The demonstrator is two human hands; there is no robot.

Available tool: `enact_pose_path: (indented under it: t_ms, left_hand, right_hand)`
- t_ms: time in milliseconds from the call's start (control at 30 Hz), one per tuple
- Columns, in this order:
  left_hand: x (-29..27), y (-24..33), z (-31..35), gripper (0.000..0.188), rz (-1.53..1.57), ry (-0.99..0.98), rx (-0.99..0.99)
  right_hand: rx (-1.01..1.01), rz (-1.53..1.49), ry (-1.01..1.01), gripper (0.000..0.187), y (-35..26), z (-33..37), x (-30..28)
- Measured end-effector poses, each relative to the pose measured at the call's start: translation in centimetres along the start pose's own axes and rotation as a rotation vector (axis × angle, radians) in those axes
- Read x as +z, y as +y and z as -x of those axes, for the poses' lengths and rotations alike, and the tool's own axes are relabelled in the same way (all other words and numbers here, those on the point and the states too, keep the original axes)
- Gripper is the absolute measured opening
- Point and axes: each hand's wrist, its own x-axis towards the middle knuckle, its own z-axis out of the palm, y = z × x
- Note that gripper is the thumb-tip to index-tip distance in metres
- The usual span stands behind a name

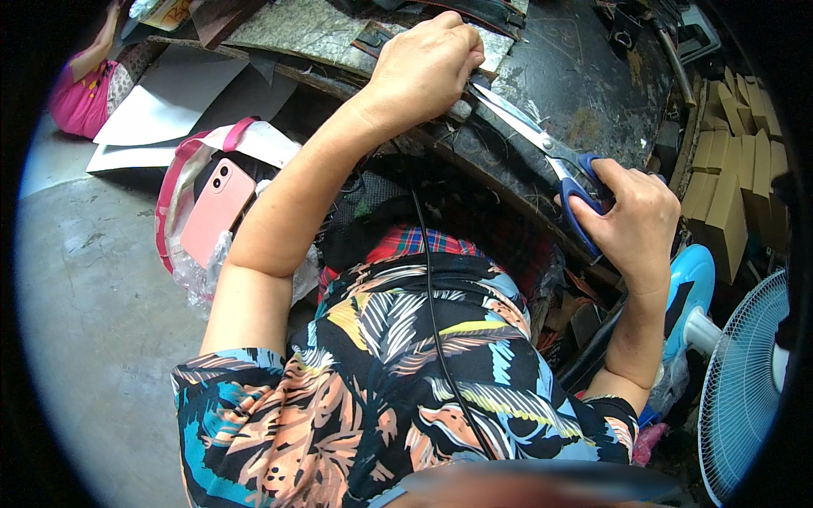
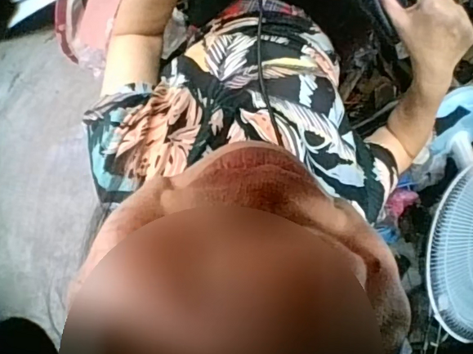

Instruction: The person uses scissors to trim excess material from black leather straps with metal buckles. They repeatedly reposition the straps on a workbench and make small cuts along the edges, then place the trimmed pieces aside.

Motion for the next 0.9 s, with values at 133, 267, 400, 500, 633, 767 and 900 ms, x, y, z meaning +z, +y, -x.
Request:
enact_pose_path:
  t_ms: [133,267,400,500,633,767,900]
  left_hand:
    - [-0.6,-0.4,0.1,0.019,0.202,0.032,-0.068]
    - [-1.6,-0.1,0.1,0.018,0.258,0.012,-0.072]
    - [-2.0,0.2,-0.1,0.018,0.273,0.019,-0.094]
    - [-1.8,0.4,0.1,0.018,0.27,0.024,-0.091]
    - [-1.5,0.4,0.1,0.017,0.297,0.041,-0.111]
    - [-2.7,0.1,0.1,0.017,0.513,0.044,-0.088]
    - [-5.1,-0.1,1.6,0.04,0.201,0.003,0.169]
  right_hand:
    - [0.025,-0.034,0.04,0.04,-0.2,-0.5,0.2]
    - [0.037,-0.062,0.027,0.04,-0.6,-0.9,0.1]
    - [0.066,-0.036,0.043,0.039,-0.4,-0.9,-0.9]
    - [0.036,-0.005,0.034,0.036,-0.5,-1.2,-0.8]
    - [-0.002,0.059,-0.022,0.031,-0.5,-1.6,0.3]
    - [-0.008,-0.007,0.037,0.026,1.1,-1.2,1.4]
    - [0.211,-0.269,0.195,0.024,4.0,-1.3,3.4]
